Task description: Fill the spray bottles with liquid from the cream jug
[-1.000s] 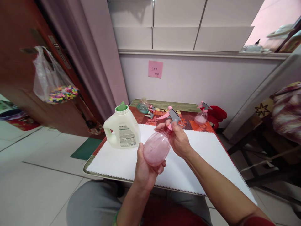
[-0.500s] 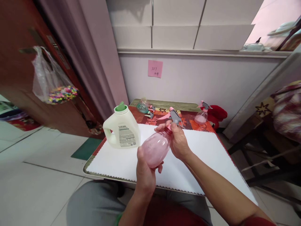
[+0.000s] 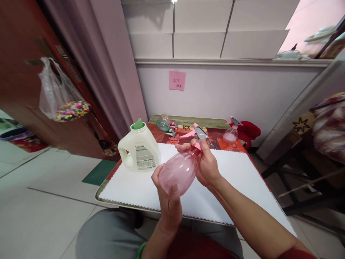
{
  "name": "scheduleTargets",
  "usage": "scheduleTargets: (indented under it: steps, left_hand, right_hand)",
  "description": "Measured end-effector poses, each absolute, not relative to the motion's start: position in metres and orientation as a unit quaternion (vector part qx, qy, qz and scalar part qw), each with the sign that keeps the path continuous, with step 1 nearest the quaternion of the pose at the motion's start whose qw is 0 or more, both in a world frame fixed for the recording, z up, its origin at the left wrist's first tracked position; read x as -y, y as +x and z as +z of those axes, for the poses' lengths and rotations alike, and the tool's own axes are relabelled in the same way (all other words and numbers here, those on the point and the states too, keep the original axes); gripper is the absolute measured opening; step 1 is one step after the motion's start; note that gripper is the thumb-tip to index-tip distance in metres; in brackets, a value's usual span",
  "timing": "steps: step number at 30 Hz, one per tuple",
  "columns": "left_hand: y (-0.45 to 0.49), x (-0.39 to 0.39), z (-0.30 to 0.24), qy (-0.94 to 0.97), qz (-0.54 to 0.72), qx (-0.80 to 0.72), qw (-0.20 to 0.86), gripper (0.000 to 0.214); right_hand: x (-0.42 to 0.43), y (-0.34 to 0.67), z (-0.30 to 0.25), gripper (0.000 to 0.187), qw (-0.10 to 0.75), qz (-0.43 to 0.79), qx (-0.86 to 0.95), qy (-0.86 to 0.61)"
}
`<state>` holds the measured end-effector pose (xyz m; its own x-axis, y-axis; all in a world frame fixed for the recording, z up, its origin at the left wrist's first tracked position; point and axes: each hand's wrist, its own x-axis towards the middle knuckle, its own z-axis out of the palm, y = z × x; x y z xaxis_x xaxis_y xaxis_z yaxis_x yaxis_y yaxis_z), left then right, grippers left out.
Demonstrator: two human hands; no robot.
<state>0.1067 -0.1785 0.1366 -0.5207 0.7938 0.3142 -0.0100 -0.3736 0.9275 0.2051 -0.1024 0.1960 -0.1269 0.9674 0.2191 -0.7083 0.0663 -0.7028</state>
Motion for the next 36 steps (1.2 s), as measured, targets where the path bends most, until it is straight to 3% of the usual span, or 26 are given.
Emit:
scheduleTargets:
  steps: [8, 17, 22, 25, 28, 31, 36]
  left_hand:
    - [0.102, 0.176, 0.125, 0.535, 0.714, -0.438, 0.111, 0.066]
    - [0.096, 0.156, 0.120, 0.614, 0.654, -0.412, -0.161, 0.090]
    - [0.099, 0.151, 0.111, 0.595, 0.663, -0.406, -0.205, 0.090]
    - [0.100, 0.155, 0.111, 0.601, 0.667, -0.409, -0.163, 0.091]
    - [0.106, 0.161, 0.113, 0.596, 0.680, -0.423, -0.056, 0.098]
    - [0.114, 0.166, 0.115, 0.539, 0.731, -0.406, 0.097, 0.104]
    - [0.122, 0.168, 0.125, 0.342, 0.760, -0.381, 0.401, 0.093]
  right_hand:
    - [0.108, 0.203, 0.199, 0.041, 0.660, 0.613, 0.377, -0.215]
    - [0.108, 0.204, 0.203, 0.039, 0.629, 0.665, 0.347, -0.204]
    - [0.108, 0.206, 0.205, 0.043, 0.608, 0.664, 0.375, -0.219]
    - [0.107, 0.206, 0.204, 0.042, 0.612, 0.651, 0.387, -0.228]
    - [0.106, 0.204, 0.203, 0.041, 0.622, 0.642, 0.390, -0.223]
    - [0.104, 0.203, 0.201, 0.041, 0.635, 0.634, 0.385, -0.215]
    - [0.100, 0.203, 0.198, 0.039, 0.665, 0.605, 0.382, -0.214]
